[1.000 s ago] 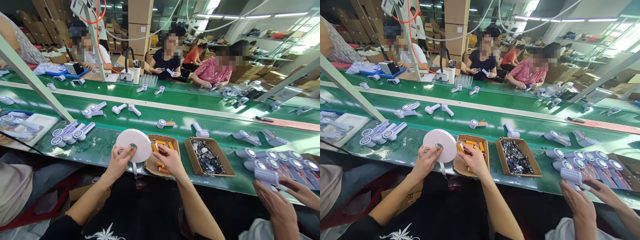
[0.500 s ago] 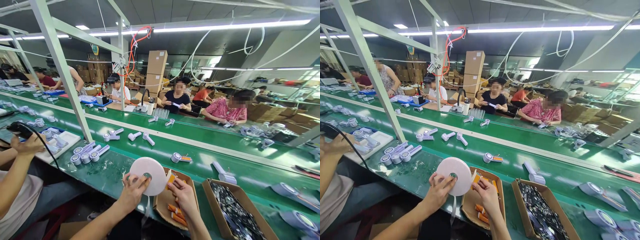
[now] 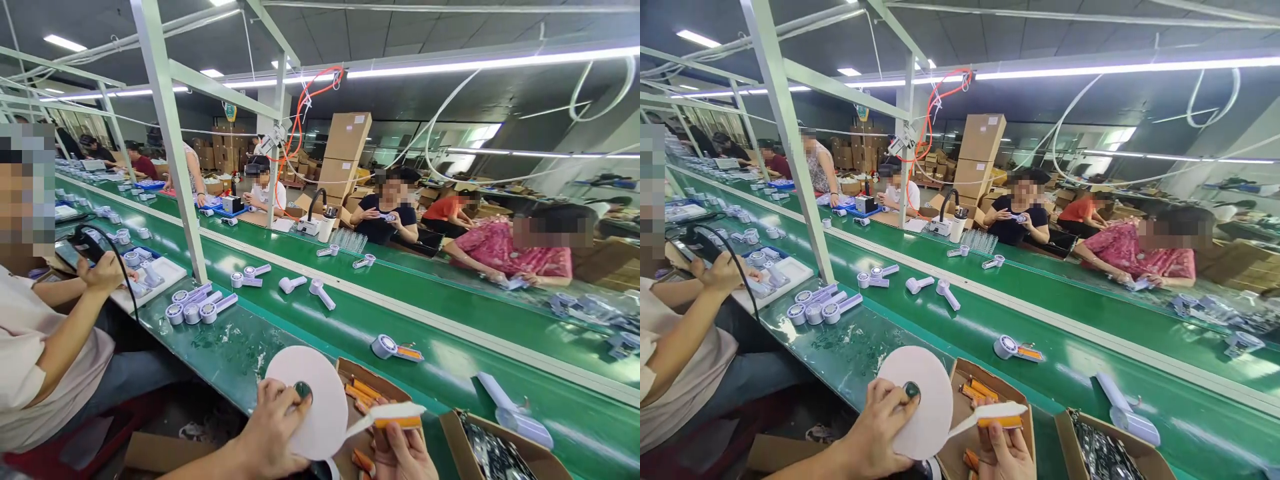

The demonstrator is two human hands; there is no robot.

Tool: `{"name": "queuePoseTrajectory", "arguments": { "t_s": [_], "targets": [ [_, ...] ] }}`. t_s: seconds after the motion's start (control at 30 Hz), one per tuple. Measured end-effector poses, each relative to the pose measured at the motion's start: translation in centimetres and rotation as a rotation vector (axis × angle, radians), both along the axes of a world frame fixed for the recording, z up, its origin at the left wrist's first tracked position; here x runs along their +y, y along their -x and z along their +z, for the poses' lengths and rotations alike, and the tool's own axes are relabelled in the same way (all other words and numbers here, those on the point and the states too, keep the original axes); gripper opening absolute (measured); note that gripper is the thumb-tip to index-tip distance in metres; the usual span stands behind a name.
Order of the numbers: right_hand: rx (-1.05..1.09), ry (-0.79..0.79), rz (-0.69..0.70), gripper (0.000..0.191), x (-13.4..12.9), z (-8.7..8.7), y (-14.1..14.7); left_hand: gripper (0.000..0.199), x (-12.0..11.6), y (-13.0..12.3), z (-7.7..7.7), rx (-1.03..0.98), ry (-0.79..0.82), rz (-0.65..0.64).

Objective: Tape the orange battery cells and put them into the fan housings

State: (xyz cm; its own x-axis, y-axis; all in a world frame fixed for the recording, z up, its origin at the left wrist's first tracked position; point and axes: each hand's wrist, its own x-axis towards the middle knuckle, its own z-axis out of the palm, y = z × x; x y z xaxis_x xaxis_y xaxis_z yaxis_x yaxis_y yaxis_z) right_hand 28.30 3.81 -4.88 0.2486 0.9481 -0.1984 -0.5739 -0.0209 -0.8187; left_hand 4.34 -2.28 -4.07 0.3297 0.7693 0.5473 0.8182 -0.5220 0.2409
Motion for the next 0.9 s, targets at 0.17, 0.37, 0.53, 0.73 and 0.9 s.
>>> {"name": "queuePoseTrajectory", "arguments": {
  "t_s": [0.17, 0.37, 0.53, 0.73, 0.9],
  "targets": [
    [-0.103, -0.141, -0.276, 0.055, 1.7, 3.6, -3.9, 0.083, 0.4, 0.2, -2.3, 0.129, 0.005, -0.15],
    [-0.267, -0.118, -0.341, 0.044, 1.7, 5.2, -8.7, 0.088, 2.9, 6.2, -2.9, 0.087, 0.481, 0.122],
    [-0.107, 0.003, -0.14, 0.079, -0.1, 1.1, -5.4, 0.093, 8.1, 8.8, -0.6, 0.056, 0.741, 0.081],
    [-0.025, 0.011, -0.152, 0.082, 0.0, 0.4, -3.5, 0.046, 22.6, 3.8, 2.6, 0.067, 0.494, 0.014],
    [-0.038, 0.104, -0.083, 0.1, -0.7, -0.9, -3.8, 0.055, 34.6, -1.5, 1.3, 0.189, 0.451, 0.086]
  ]
}}
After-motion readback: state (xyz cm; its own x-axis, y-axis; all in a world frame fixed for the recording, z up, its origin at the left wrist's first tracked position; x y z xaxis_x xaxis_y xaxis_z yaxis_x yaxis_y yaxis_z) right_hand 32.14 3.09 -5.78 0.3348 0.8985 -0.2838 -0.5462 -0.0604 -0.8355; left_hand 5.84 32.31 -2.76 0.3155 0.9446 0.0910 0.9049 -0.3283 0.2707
